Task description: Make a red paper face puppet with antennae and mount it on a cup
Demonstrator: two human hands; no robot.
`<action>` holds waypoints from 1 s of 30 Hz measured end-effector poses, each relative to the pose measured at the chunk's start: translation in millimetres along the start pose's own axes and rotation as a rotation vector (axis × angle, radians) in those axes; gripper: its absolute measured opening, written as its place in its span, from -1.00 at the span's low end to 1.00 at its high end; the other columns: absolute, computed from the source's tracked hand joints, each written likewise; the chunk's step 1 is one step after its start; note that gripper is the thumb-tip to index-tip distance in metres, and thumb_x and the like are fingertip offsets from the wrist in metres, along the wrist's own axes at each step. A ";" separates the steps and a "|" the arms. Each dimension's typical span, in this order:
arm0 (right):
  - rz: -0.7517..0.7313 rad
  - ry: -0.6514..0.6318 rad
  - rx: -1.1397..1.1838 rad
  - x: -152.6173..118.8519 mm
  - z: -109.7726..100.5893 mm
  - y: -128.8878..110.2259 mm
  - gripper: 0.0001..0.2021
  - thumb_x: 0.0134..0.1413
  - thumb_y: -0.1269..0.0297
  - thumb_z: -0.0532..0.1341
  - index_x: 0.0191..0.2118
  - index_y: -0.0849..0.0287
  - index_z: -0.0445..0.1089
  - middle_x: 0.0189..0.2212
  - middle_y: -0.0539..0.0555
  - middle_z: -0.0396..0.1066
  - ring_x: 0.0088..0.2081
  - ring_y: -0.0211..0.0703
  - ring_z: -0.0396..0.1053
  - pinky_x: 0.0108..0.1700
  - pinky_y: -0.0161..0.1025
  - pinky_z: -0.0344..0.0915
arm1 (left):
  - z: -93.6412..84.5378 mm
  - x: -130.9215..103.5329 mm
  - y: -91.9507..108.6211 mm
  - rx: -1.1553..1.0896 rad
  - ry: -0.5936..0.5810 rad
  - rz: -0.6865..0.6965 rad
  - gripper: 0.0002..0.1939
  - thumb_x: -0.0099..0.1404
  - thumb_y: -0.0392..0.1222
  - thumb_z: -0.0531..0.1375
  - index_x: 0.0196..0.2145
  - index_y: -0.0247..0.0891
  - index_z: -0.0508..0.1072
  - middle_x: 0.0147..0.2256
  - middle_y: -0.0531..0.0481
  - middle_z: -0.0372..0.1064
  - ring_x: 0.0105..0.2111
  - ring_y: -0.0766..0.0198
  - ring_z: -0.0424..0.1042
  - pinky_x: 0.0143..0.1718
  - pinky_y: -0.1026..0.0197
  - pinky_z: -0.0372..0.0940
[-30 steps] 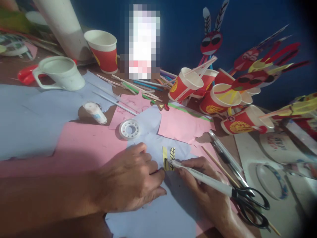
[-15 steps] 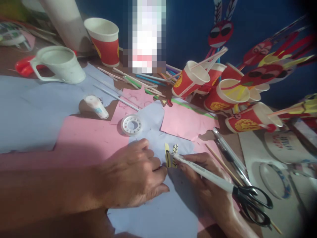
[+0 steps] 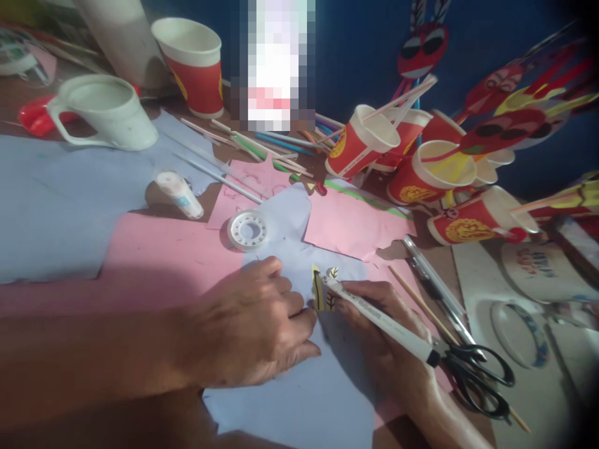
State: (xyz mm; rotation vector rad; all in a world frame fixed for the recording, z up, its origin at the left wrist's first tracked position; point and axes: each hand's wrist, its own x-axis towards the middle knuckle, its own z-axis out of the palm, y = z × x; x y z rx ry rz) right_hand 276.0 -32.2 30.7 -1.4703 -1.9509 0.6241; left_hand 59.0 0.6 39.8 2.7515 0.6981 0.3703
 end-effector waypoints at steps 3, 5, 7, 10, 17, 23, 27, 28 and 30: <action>0.001 0.007 0.000 -0.2 1.2 1.9 -0.89 0.18 0.33 0.18 -0.17 0.03 0.35 -0.38 -0.02 0.48 -0.38 -0.18 0.44 -0.39 -0.27 0.36 | 0.4 -0.2 -0.1 -0.002 0.008 -0.005 -0.74 0.38 -0.07 0.08 -0.37 -0.25 0.44 -0.56 0.05 0.34 -0.53 0.24 0.25 -0.27 0.10 0.02; 0.001 0.008 -0.002 0.4 1.7 2.3 -0.90 0.18 0.33 0.18 -0.17 0.04 0.36 -0.36 -0.01 0.47 -0.38 -0.19 0.43 -0.37 -0.26 0.36 | 1.2 -0.5 -0.5 -0.002 0.015 -0.003 -0.73 0.39 -0.08 0.07 -0.38 -0.25 0.44 -0.56 0.05 0.33 -0.54 0.24 0.24 -0.27 0.10 0.02; 0.001 0.007 0.000 1.1 1.9 2.2 -0.90 0.19 0.32 0.18 -0.18 0.05 0.36 -0.34 0.00 0.47 -0.36 -0.19 0.42 -0.35 -0.25 0.36 | 2.3 -0.7 -0.9 0.002 0.020 0.002 -0.71 0.39 -0.07 0.05 -0.37 -0.26 0.45 -0.56 0.05 0.34 -0.53 0.23 0.25 -0.27 0.09 0.02; 0.011 0.007 0.008 1.5 2.0 2.1 -0.90 0.19 0.31 0.18 -0.17 0.06 0.37 -0.31 0.02 0.47 -0.35 -0.18 0.43 -0.33 -0.23 0.38 | 3.8 -0.6 -1.4 0.020 0.041 0.024 -0.71 0.40 -0.07 0.05 -0.33 -0.27 0.47 -0.55 0.05 0.34 -0.53 0.22 0.27 -0.26 0.09 0.02; 0.001 0.022 -0.004 1.0 2.4 2.8 -0.88 0.19 0.29 0.19 -0.15 0.05 0.38 -0.33 0.01 0.46 -0.38 -0.20 0.43 -0.34 -0.26 0.39 | 4.1 0.5 0.1 0.019 0.034 0.002 -0.74 0.38 -0.07 0.08 -0.32 -0.26 0.48 -0.55 0.06 0.34 -0.52 0.22 0.28 -0.25 0.09 0.04; 0.007 0.016 0.019 2.9 3.0 2.0 -0.90 0.19 0.29 0.19 -0.16 0.05 0.37 -0.35 0.00 0.47 -0.40 -0.22 0.41 -0.35 -0.25 0.39 | 4.4 -0.4 0.6 0.021 0.036 0.009 -0.73 0.39 -0.08 0.06 -0.32 -0.26 0.47 -0.54 0.06 0.35 -0.51 0.21 0.27 -0.23 0.07 0.03; 0.014 0.077 0.053 4.7 0.6 1.5 -0.90 0.15 0.32 0.22 -0.19 0.08 0.38 -0.37 0.00 0.48 -0.40 -0.21 0.43 -0.39 -0.28 0.37 | 4.5 -1.2 0.4 0.039 0.040 0.014 -0.74 0.40 -0.08 0.06 -0.28 -0.26 0.47 -0.53 0.06 0.34 -0.49 0.22 0.28 -0.22 0.07 0.02; 0.027 0.108 0.067 4.9 -0.8 1.6 -0.90 0.14 0.33 0.23 -0.20 0.09 0.38 -0.38 0.01 0.48 -0.39 -0.20 0.44 -0.39 -0.28 0.37 | 4.6 -1.2 0.4 0.046 0.044 0.014 -0.74 0.40 -0.08 0.06 -0.27 -0.26 0.47 -0.53 0.06 0.34 -0.49 0.21 0.28 -0.22 0.08 0.02; 0.059 0.175 0.101 4.7 -4.1 2.3 -0.89 0.12 0.32 0.24 -0.20 0.10 0.38 -0.38 0.02 0.48 -0.37 -0.17 0.46 -0.37 -0.27 0.38 | 4.6 -1.3 0.2 0.050 0.047 0.019 -0.74 0.40 -0.08 0.06 -0.26 -0.26 0.47 -0.53 0.06 0.33 -0.49 0.22 0.27 -0.23 0.09 0.01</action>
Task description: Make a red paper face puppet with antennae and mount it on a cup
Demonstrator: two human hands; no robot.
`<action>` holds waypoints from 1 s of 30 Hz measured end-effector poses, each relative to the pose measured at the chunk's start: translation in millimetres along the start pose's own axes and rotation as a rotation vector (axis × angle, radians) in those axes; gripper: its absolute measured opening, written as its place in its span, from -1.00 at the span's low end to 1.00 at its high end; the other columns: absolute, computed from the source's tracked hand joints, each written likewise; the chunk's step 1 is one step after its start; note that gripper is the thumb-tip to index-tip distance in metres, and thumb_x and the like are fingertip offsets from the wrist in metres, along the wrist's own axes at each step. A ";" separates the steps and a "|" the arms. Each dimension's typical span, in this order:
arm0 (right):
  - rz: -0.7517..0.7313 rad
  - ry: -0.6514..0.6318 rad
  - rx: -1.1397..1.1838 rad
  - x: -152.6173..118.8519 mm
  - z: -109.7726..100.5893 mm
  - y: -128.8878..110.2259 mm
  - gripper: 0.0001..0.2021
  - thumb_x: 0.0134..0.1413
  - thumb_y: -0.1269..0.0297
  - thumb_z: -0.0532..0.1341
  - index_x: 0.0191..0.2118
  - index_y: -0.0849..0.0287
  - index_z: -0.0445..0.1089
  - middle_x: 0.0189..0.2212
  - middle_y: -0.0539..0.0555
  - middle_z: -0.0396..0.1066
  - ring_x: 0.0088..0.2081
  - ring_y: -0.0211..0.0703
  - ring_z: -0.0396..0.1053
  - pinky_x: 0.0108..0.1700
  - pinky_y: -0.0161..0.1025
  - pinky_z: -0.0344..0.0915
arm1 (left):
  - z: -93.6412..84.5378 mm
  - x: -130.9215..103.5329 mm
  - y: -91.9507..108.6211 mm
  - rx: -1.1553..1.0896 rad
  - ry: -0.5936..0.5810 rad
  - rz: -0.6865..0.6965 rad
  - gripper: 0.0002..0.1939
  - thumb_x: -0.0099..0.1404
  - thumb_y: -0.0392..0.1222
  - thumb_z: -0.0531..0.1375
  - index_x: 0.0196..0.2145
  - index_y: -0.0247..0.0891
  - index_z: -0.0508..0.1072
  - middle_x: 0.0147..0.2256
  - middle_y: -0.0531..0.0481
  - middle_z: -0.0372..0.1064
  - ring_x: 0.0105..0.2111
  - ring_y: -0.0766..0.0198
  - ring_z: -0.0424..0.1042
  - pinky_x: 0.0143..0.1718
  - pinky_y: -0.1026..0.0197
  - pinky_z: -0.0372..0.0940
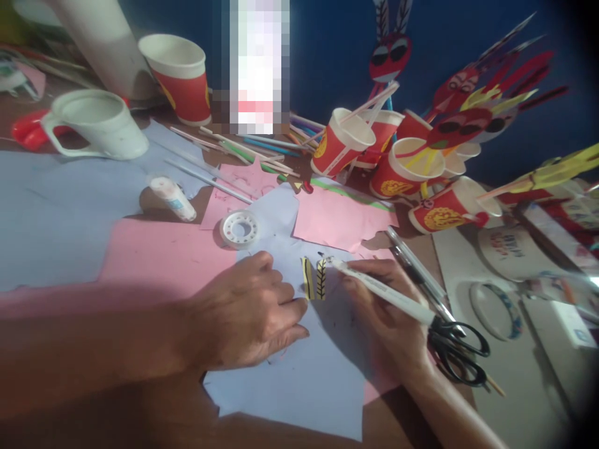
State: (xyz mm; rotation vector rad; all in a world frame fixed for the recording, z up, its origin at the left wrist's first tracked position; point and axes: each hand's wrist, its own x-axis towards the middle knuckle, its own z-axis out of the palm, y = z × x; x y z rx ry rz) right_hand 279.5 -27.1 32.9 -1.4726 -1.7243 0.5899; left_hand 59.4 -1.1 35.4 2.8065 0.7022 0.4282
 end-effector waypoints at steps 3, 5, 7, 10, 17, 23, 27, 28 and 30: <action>0.050 0.062 0.012 -1.5 -5.5 0.1 -0.88 0.11 0.31 0.25 -0.20 0.13 0.39 -0.41 0.03 0.47 -0.39 -0.16 0.47 -0.37 -0.25 0.39 | -0.6 0.1 -0.2 0.002 0.006 0.008 -0.75 0.40 -0.09 0.06 -0.28 -0.26 0.46 -0.53 0.07 0.32 -0.50 0.23 0.25 -0.24 0.09 0.00; 0.060 0.052 0.013 -4.0 -8.7 -1.1 -0.91 0.10 0.32 0.25 -0.25 0.15 0.39 -0.47 0.01 0.45 -0.47 -0.19 0.45 -0.44 -0.28 0.39 | -1.6 0.2 -0.1 0.003 0.001 -0.001 -0.76 0.39 -0.09 0.07 -0.30 -0.26 0.44 -0.53 0.08 0.32 -0.50 0.23 0.24 -0.25 0.09 -0.01; 0.050 0.015 0.036 -7.3 -11.4 -3.0 -0.97 0.10 0.34 0.23 -0.32 0.15 0.37 -0.51 -0.01 0.44 -0.53 -0.22 0.43 -0.53 -0.32 0.36 | -2.5 0.3 0.0 -0.009 -0.011 -0.009 -0.76 0.40 -0.10 0.06 -0.34 -0.26 0.42 -0.53 0.08 0.31 -0.51 0.24 0.22 -0.28 0.09 -0.02; 0.002 -0.067 0.033 -11.6 -14.4 -5.2 -0.96 0.10 0.37 0.21 -0.37 0.13 0.35 -0.54 -0.04 0.42 -0.59 -0.27 0.40 -0.64 -0.40 0.29 | -3.1 0.1 0.1 -0.028 -0.031 -0.005 -0.74 0.43 -0.12 0.01 -0.35 -0.25 0.39 -0.51 0.09 0.30 -0.53 0.25 0.18 -0.32 0.10 -0.04; -0.093 -0.130 -0.087 -12.6 -12.5 -8.0 -0.92 0.09 0.37 0.20 -0.41 0.13 0.32 -0.64 -0.08 0.39 -0.67 -0.32 0.34 -0.68 -0.42 0.20 | -1.7 -0.7 -1.2 -0.042 -0.047 -0.006 -0.74 0.43 -0.10 0.01 -0.36 -0.24 0.37 -0.48 0.09 0.29 -0.50 0.23 0.18 -0.30 0.08 -0.04; -0.146 -0.108 -0.116 -7.9 -7.3 -12.6 -0.92 0.06 0.42 0.19 -0.41 0.11 0.31 -0.60 -0.08 0.42 -0.63 -0.31 0.39 -0.61 -0.40 0.29 | -1.9 -0.2 -1.4 -0.064 -0.073 -0.012 -0.75 0.42 -0.10 0.02 -0.35 -0.24 0.35 -0.47 0.09 0.29 -0.49 0.24 0.19 -0.32 0.08 -0.04; -0.170 -0.114 -0.113 -7.1 -5.7 -14.4 -0.93 0.06 0.41 0.18 -0.40 0.11 0.30 -0.61 -0.08 0.42 -0.61 -0.29 0.40 -0.58 -0.38 0.31 | -1.5 -0.4 -1.4 -0.049 -0.059 -0.004 -0.75 0.43 -0.11 0.00 -0.35 -0.24 0.35 -0.47 0.08 0.29 -0.49 0.24 0.19 -0.31 0.07 -0.03; -0.179 -0.115 -0.107 -7.6 -5.9 -15.1 -0.93 0.05 0.42 0.18 -0.39 0.10 0.30 -0.61 -0.08 0.42 -0.62 -0.29 0.39 -0.57 -0.38 0.31 | -1.3 -0.5 -1.5 -0.043 -0.051 -0.001 -0.74 0.44 -0.12 -0.01 -0.36 -0.24 0.34 -0.48 0.08 0.29 -0.50 0.24 0.19 -0.31 0.07 -0.04; -0.207 -0.142 -0.094 -9.4 -7.6 -16.4 -0.92 0.04 0.44 0.17 -0.37 0.10 0.30 -0.59 -0.08 0.43 -0.62 -0.31 0.37 -0.57 -0.38 0.30 | -0.6 -0.9 -1.4 -0.038 -0.043 0.005 -0.73 0.44 -0.14 -0.03 -0.37 -0.23 0.34 -0.49 0.08 0.28 -0.51 0.24 0.17 -0.32 0.07 -0.04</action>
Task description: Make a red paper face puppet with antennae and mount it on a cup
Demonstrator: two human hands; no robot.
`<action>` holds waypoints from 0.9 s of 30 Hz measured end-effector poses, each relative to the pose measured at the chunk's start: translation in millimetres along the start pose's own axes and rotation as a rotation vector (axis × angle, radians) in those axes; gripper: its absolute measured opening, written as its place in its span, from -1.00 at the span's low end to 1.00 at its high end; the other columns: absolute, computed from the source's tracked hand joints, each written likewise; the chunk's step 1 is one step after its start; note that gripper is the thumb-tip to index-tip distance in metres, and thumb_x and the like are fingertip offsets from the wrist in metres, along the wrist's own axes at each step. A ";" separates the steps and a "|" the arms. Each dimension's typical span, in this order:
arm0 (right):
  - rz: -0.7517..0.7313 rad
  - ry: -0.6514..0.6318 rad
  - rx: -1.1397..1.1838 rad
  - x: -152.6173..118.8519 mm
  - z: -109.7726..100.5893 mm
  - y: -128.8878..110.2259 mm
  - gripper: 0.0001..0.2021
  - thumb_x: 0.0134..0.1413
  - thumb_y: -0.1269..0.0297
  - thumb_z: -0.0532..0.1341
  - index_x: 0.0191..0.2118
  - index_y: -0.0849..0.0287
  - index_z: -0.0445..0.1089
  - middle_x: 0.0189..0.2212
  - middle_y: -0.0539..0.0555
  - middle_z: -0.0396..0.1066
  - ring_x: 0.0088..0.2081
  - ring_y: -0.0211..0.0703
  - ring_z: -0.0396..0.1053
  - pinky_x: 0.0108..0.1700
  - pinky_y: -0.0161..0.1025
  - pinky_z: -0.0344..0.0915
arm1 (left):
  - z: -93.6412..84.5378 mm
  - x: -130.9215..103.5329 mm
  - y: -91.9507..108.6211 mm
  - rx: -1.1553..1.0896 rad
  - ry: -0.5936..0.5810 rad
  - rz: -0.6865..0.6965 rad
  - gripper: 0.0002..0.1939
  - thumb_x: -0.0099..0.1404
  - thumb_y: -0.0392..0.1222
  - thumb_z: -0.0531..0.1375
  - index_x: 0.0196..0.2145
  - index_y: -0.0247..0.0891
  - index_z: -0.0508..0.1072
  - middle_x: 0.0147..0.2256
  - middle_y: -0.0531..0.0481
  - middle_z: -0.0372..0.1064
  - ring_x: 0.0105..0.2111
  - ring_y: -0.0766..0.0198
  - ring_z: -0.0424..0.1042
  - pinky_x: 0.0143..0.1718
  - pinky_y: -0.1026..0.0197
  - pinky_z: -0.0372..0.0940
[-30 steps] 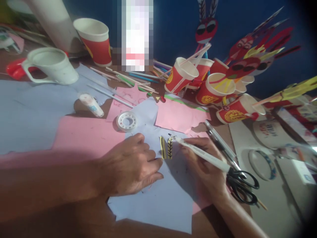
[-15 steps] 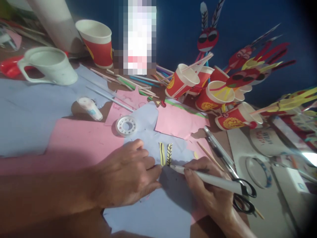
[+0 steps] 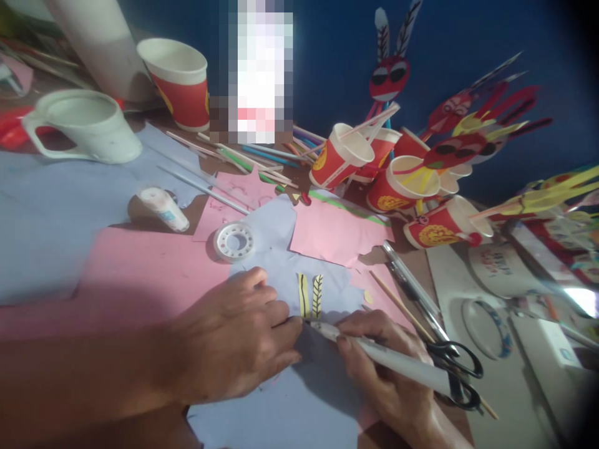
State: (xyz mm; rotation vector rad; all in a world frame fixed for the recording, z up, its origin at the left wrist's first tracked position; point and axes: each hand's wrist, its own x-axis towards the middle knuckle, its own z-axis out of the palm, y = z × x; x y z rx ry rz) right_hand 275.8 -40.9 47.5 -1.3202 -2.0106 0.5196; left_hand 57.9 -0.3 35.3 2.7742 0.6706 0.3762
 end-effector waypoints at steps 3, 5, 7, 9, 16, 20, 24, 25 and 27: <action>-0.100 -0.030 -0.031 -4.3 -5.3 -0.7 -0.88 0.08 0.45 0.10 -0.28 0.10 0.32 -0.51 -0.03 0.48 -0.53 -0.25 0.43 -0.46 -0.32 0.37 | 1.2 -1.1 0.5 -0.024 0.002 -0.006 -0.74 0.44 -0.14 -0.03 -0.37 -0.23 0.33 -0.49 0.08 0.28 -0.51 0.24 0.17 -0.31 0.06 -0.04; -0.149 -0.048 -0.048 -6.5 -9.2 0.6 -0.83 0.11 0.44 0.07 -0.20 0.11 0.32 -0.44 0.01 0.51 -0.45 -0.21 0.47 -0.39 -0.29 0.40 | 1.8 -1.6 0.8 -0.043 0.010 -0.011 -0.75 0.44 -0.13 -0.02 -0.36 -0.23 0.33 -0.48 0.08 0.28 -0.50 0.23 0.17 -0.30 0.07 -0.03; -0.118 -0.041 -0.059 -6.9 -11.0 2.8 -0.83 0.11 0.44 0.10 -0.18 0.11 0.32 -0.45 0.01 0.51 -0.44 -0.21 0.49 -0.40 -0.31 0.40 | 1.9 -1.4 0.9 -0.042 0.014 -0.012 -0.76 0.44 -0.15 -0.02 -0.36 -0.23 0.34 -0.48 0.08 0.28 -0.50 0.24 0.17 -0.31 0.08 -0.04; -0.054 -0.004 -0.071 -5.9 -9.5 4.9 -0.88 0.09 0.43 0.15 -0.24 0.10 0.32 -0.51 -0.04 0.49 -0.49 -0.24 0.48 -0.45 -0.34 0.38 | 1.9 -0.6 0.4 -0.029 0.022 -0.006 -0.77 0.43 -0.16 -0.01 -0.36 -0.24 0.34 -0.48 0.08 0.28 -0.51 0.24 0.16 -0.31 0.08 -0.04; 0.035 0.024 -0.053 -2.0 2.9 4.7 -0.93 0.06 0.42 0.20 -0.37 0.12 0.30 -0.60 -0.10 0.44 -0.61 -0.36 0.41 -0.53 -0.46 0.35 | 2.5 0.3 -1.3 -0.048 0.033 -0.017 -0.79 0.42 -0.14 0.02 -0.33 -0.24 0.35 -0.48 0.09 0.29 -0.48 0.23 0.21 -0.29 0.07 -0.02; 0.067 0.015 -0.063 -1.6 3.9 4.5 -0.94 0.07 0.40 0.19 -0.38 0.11 0.30 -0.59 -0.10 0.45 -0.59 -0.34 0.44 -0.53 -0.46 0.36 | 2.0 -0.9 0.1 -0.048 0.024 -0.028 -0.77 0.43 -0.14 0.00 -0.33 -0.24 0.36 -0.48 0.08 0.29 -0.48 0.22 0.22 -0.29 0.06 -0.02; 0.074 0.019 -0.057 -1.1 5.3 5.6 -0.94 0.06 0.40 0.19 -0.38 0.12 0.31 -0.58 -0.09 0.45 -0.58 -0.33 0.45 -0.52 -0.45 0.37 | 1.7 -1.4 0.6 -0.044 0.021 -0.021 -0.77 0.43 -0.14 0.00 -0.33 -0.24 0.37 -0.48 0.08 0.30 -0.49 0.23 0.23 -0.30 0.07 -0.03; 0.075 0.017 -0.053 -0.8 5.7 5.5 -0.94 0.06 0.40 0.19 -0.38 0.12 0.30 -0.59 -0.09 0.44 -0.59 -0.34 0.44 -0.54 -0.46 0.36 | 1.6 -1.3 0.4 -0.041 0.023 -0.020 -0.77 0.43 -0.14 0.01 -0.33 -0.24 0.37 -0.48 0.08 0.30 -0.48 0.23 0.23 -0.30 0.07 -0.03; 0.076 0.015 -0.050 -0.2 6.1 4.9 -0.94 0.06 0.41 0.19 -0.39 0.12 0.30 -0.60 -0.11 0.43 -0.62 -0.35 0.41 -0.57 -0.47 0.33 | 1.4 -0.8 0.0 -0.036 0.028 -0.011 -0.77 0.42 -0.14 0.02 -0.34 -0.24 0.37 -0.48 0.08 0.30 -0.49 0.23 0.23 -0.30 0.07 -0.03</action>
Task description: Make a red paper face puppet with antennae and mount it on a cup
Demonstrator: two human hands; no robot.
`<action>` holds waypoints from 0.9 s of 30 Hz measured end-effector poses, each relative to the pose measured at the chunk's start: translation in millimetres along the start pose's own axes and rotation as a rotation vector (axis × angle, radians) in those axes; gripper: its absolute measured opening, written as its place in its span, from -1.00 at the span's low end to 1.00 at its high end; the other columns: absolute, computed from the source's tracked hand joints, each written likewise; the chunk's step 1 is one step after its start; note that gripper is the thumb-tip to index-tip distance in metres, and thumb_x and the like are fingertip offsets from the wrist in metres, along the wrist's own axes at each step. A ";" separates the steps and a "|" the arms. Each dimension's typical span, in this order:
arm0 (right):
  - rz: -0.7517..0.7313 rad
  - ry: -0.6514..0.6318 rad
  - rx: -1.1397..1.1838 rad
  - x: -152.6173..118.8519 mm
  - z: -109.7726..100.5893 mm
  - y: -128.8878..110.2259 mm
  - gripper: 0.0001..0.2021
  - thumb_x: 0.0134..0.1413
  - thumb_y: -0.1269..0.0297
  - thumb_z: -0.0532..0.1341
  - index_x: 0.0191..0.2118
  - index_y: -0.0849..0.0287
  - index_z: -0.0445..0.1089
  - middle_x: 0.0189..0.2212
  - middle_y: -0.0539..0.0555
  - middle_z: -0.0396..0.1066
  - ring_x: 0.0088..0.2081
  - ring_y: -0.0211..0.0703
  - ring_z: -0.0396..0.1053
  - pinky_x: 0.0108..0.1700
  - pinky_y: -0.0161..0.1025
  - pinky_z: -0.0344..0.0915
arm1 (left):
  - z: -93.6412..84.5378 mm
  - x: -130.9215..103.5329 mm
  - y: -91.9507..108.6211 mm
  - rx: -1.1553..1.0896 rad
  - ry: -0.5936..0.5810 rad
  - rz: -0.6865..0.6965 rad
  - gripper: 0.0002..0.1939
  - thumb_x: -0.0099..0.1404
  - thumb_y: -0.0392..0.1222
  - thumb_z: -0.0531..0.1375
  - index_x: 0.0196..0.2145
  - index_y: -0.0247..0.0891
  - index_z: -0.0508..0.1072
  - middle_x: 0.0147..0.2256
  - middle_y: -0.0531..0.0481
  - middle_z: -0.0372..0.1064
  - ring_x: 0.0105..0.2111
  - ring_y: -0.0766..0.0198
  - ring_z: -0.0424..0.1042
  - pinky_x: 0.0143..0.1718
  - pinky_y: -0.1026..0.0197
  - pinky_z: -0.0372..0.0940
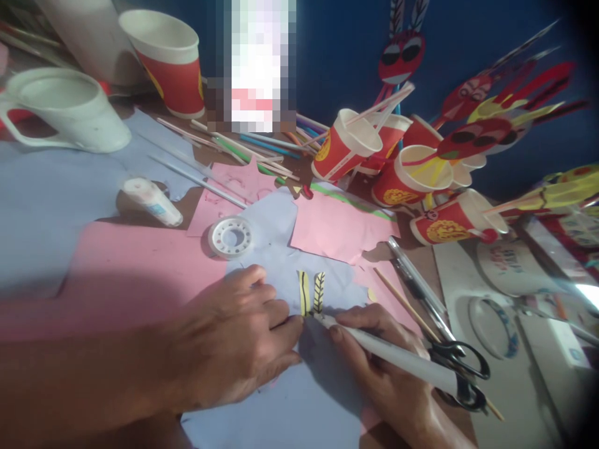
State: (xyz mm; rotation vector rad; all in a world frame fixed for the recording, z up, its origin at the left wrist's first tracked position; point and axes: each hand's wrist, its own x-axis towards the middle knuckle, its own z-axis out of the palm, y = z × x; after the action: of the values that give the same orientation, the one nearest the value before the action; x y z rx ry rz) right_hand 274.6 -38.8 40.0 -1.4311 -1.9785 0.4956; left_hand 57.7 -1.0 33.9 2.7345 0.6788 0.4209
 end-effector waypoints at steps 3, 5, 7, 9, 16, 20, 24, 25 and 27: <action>-0.001 -0.005 -0.008 0.5 0.1 -1.3 -0.93 0.04 0.42 0.19 -0.40 0.11 0.29 -0.61 -0.11 0.42 -0.63 -0.35 0.40 -0.58 -0.45 0.33 | -0.8 1.1 -0.5 -0.002 -0.001 0.002 -0.76 0.42 -0.15 0.02 -0.36 -0.25 0.37 -0.50 0.08 0.30 -0.50 0.24 0.23 -0.30 0.07 -0.03; 0.001 -0.005 -0.007 0.2 0.4 -1.4 -0.92 0.05 0.42 0.19 -0.40 0.10 0.29 -0.61 -0.11 0.41 -0.63 -0.34 0.40 -0.57 -0.45 0.32 | -1.4 1.8 -0.5 -0.003 -0.006 -0.005 -0.75 0.43 -0.15 0.01 -0.37 -0.26 0.37 -0.50 0.07 0.30 -0.50 0.24 0.23 -0.32 0.07 -0.03; 0.002 -0.002 0.003 -0.4 1.1 -0.9 -0.92 0.06 0.42 0.19 -0.39 0.10 0.29 -0.61 -0.12 0.41 -0.63 -0.35 0.39 -0.58 -0.45 0.31 | -1.6 2.1 -0.4 -0.004 -0.011 -0.009 -0.74 0.43 -0.15 0.00 -0.37 -0.26 0.37 -0.50 0.07 0.30 -0.50 0.24 0.23 -0.32 0.07 -0.03; -0.001 -0.002 0.005 -1.0 1.9 -0.4 -0.91 0.06 0.42 0.19 -0.38 0.09 0.28 -0.60 -0.13 0.41 -0.62 -0.36 0.39 -0.56 -0.45 0.31 | -1.7 2.1 -0.3 -0.001 -0.009 -0.010 -0.73 0.43 -0.15 -0.01 -0.37 -0.26 0.37 -0.50 0.07 0.31 -0.50 0.24 0.24 -0.31 0.06 -0.02; -0.002 -0.016 -0.019 0.0 2.4 -1.8 -0.91 0.08 0.41 0.19 -0.38 0.10 0.28 -0.62 -0.14 0.39 -0.65 -0.40 0.35 -0.57 -0.48 0.29 | -1.9 1.7 -0.6 0.000 -0.032 -0.003 -0.74 0.44 -0.15 -0.01 -0.35 -0.26 0.37 -0.49 0.06 0.32 -0.50 0.24 0.24 -0.31 0.06 -0.03; -0.015 0.002 -0.048 1.5 1.1 -1.6 -0.93 0.07 0.42 0.20 -0.37 0.11 0.30 -0.58 -0.11 0.44 -0.61 -0.38 0.39 -0.53 -0.48 0.33 | -1.3 1.9 -0.8 0.016 -0.009 0.006 -0.75 0.43 -0.15 0.00 -0.36 -0.26 0.37 -0.50 0.07 0.32 -0.51 0.26 0.22 -0.32 0.07 -0.03; -0.011 0.001 -0.048 3.6 0.7 -1.9 -0.93 0.06 0.41 0.20 -0.39 0.11 0.31 -0.59 -0.10 0.44 -0.60 -0.35 0.42 -0.53 -0.46 0.35 | -1.5 1.3 -0.2 0.017 -0.022 0.003 -0.74 0.44 -0.13 -0.01 -0.36 -0.25 0.37 -0.50 0.06 0.32 -0.50 0.26 0.24 -0.31 0.07 -0.02; -0.011 0.002 -0.045 3.9 0.7 -2.0 -0.93 0.06 0.42 0.20 -0.39 0.11 0.31 -0.60 -0.10 0.44 -0.61 -0.35 0.41 -0.54 -0.46 0.34 | -1.6 1.2 -0.2 0.014 -0.030 -0.001 -0.73 0.44 -0.13 -0.01 -0.36 -0.25 0.37 -0.50 0.06 0.33 -0.50 0.26 0.24 -0.31 0.07 -0.02; -0.007 0.005 -0.036 3.9 0.7 -1.8 -0.92 0.06 0.41 0.19 -0.40 0.11 0.31 -0.61 -0.10 0.43 -0.61 -0.35 0.41 -0.55 -0.45 0.34 | -1.7 1.4 -0.5 0.012 -0.035 0.001 -0.73 0.44 -0.14 -0.01 -0.37 -0.25 0.36 -0.50 0.06 0.33 -0.50 0.26 0.25 -0.31 0.07 -0.01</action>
State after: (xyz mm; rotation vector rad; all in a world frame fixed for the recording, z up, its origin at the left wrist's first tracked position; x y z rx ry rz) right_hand 272.1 -35.7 41.7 -1.4460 -1.9968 0.4549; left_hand 58.1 0.4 35.5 2.7470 0.6727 0.3694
